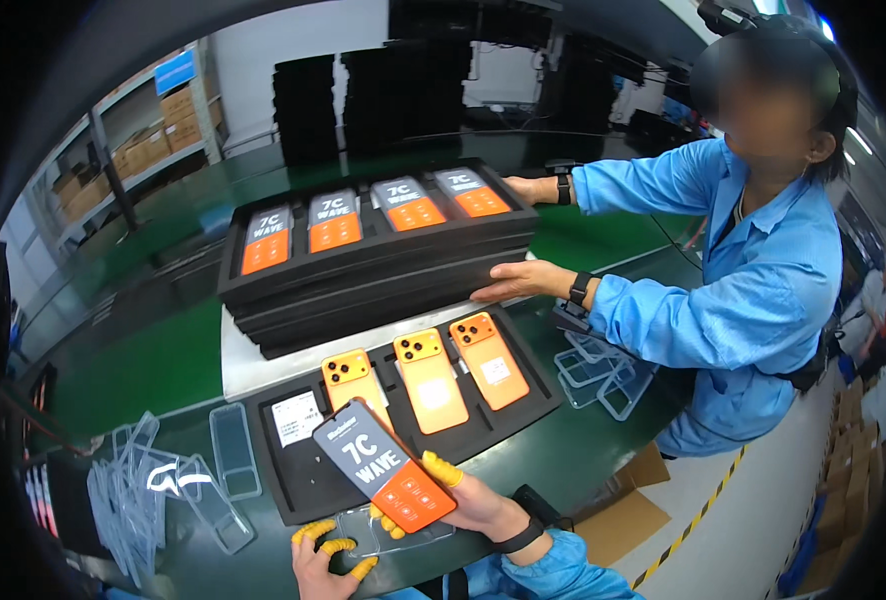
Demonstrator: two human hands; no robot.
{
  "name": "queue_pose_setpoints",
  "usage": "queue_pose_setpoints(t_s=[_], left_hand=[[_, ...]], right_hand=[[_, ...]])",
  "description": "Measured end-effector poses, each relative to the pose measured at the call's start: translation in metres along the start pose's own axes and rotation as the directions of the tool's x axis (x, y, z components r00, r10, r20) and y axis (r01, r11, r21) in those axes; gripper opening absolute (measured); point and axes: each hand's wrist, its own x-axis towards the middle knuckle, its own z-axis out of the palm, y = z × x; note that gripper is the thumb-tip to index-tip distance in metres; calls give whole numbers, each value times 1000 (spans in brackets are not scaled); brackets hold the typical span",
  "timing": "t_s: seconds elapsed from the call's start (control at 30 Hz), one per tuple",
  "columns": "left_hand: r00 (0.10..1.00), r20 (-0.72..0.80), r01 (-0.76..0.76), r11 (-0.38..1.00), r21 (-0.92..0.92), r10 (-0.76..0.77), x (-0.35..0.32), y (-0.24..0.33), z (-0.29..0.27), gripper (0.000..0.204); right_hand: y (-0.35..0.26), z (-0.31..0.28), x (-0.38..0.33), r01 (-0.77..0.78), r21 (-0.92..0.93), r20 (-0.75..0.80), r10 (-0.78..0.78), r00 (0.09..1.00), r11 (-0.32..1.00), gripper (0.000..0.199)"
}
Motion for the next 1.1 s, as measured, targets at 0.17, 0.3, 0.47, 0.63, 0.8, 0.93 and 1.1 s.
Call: queue_pose_setpoints(t_s=[0.17,0.3,0.47,0.63,0.8,0.93,1.1], left_hand=[[971,104,224,970,-91,-214,-11,9,-38,47],[988,-52,137,976,-172,-148,5,9,-50,42],[997,-14,74,995,-62,-75,25,20,-50,51],[998,-45,46,996,82,-43,35,37,-49,69],[890,325,-431,821,374,319,42,55,-31,64],[813,458,-543,754,371,360,40,53,-20,49],[820,412,-545,763,347,398,40,48,-19,48]], right_hand=[[-24,-3,0,-121,-21,55,122,991,992,76],[-36,-8,2,-190,-34,110,193,975,981,86],[-27,-8,11,-217,-141,5,220,975,966,82],[-21,-5,0,-414,-284,33,440,897,865,75],[-8,-2,-16,-566,-343,-29,594,804,750,68],[-10,1,-21,-550,-503,-68,604,794,666,62],[-15,23,-33,-427,-628,-176,416,892,650,56]])
